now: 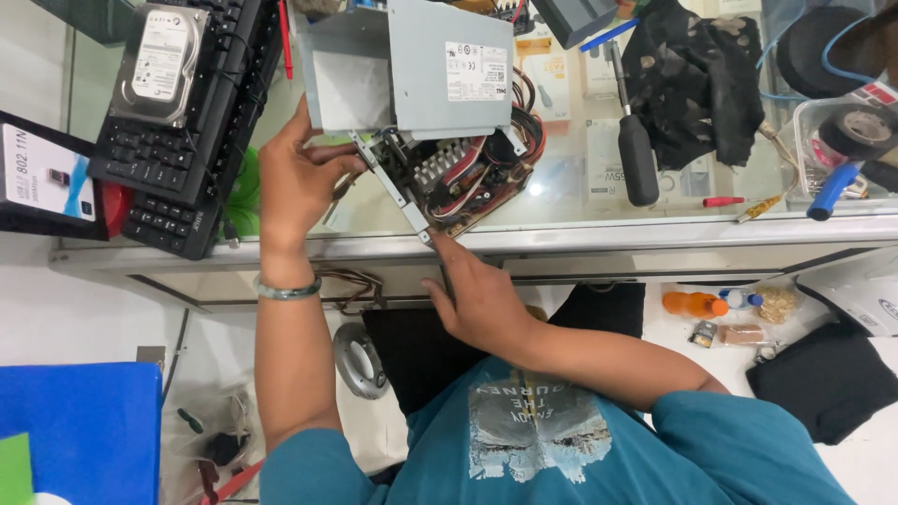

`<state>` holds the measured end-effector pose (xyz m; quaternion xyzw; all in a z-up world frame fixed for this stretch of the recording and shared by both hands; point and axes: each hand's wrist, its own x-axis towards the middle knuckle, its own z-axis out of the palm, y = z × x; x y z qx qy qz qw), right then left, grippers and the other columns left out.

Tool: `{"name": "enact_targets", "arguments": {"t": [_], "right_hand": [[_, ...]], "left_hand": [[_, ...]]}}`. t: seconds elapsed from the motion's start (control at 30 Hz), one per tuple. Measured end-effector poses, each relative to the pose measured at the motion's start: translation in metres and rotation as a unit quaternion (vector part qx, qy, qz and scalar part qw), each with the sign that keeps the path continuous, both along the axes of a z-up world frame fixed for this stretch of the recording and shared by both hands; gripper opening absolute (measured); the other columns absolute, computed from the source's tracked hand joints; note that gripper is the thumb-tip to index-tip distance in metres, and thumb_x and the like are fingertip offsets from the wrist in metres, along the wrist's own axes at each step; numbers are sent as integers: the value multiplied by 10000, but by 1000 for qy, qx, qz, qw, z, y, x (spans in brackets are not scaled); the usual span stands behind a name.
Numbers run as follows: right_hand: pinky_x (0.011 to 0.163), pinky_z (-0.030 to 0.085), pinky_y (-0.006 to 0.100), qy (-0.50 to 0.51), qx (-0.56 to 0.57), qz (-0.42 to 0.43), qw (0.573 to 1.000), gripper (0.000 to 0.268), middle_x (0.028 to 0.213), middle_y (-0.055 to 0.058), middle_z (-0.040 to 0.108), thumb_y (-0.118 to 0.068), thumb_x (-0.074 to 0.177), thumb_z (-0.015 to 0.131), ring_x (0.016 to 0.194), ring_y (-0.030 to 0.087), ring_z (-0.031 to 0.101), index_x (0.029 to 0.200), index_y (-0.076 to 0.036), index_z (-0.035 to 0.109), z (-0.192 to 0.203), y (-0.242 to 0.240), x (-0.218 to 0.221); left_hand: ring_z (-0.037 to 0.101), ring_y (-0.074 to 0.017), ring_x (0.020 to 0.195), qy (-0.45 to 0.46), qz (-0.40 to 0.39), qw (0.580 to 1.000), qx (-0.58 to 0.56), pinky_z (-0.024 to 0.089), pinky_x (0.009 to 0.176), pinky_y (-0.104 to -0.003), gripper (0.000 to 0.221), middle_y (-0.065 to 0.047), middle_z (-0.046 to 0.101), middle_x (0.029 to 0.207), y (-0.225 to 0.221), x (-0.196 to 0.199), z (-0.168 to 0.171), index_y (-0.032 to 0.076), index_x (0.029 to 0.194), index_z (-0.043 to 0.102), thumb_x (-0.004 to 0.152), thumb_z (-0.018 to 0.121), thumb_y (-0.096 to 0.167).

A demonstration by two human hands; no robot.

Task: Removing a hard drive from a bracket using a screwdriver and then opening a power supply unit to inspect its internal components.

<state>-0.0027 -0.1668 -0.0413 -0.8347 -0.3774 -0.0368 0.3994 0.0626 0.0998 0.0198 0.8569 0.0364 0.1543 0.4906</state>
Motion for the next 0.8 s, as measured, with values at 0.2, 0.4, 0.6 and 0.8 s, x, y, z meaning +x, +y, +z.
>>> {"name": "enact_targets", "arguments": {"t": [0.2, 0.4, 0.6, 0.8], "right_hand": [[832, 609, 522, 25, 39, 47, 998, 618, 1364, 312, 590, -74, 989, 636, 1100, 460, 683, 1539, 40, 379, 39, 5, 6], [787, 634, 454, 3, 192, 65, 979, 406, 1132, 185, 755, 64, 888, 696, 946, 374, 752, 1292, 22, 680, -6, -41, 21], [672, 593, 348, -117, 220, -91, 964, 179, 917, 118, 786, 100, 924, 668, 661, 260, 735, 1047, 9, 761, 1, -98, 77], [696, 605, 380, -177, 162, -87, 967, 246, 1075, 173, 718, 63, 939, 705, 795, 298, 727, 1184, 49, 709, 2, -91, 93]], "left_hand": [[716, -427, 1091, -1, 0, 1000, -9, 653, 915, -439, 835, -323, 631, 1321, 5, -1, 0, -129, 1496, 367, 857, 898, -40], [586, -474, 1134, 11, 242, 925, 292, 502, 938, -578, 672, -244, 579, 1259, -33, -102, -4, -30, 1402, 615, 859, 918, 226], [575, -414, 1078, 77, 270, 925, 256, 517, 952, -521, 724, -159, 416, 1237, -33, -133, -65, -45, 1361, 511, 849, 907, 279], [692, -379, 795, 100, 208, 949, 213, 556, 654, -479, 268, -105, 594, 960, -2, -137, -64, -1, 1071, 678, 967, 801, 212]]}}
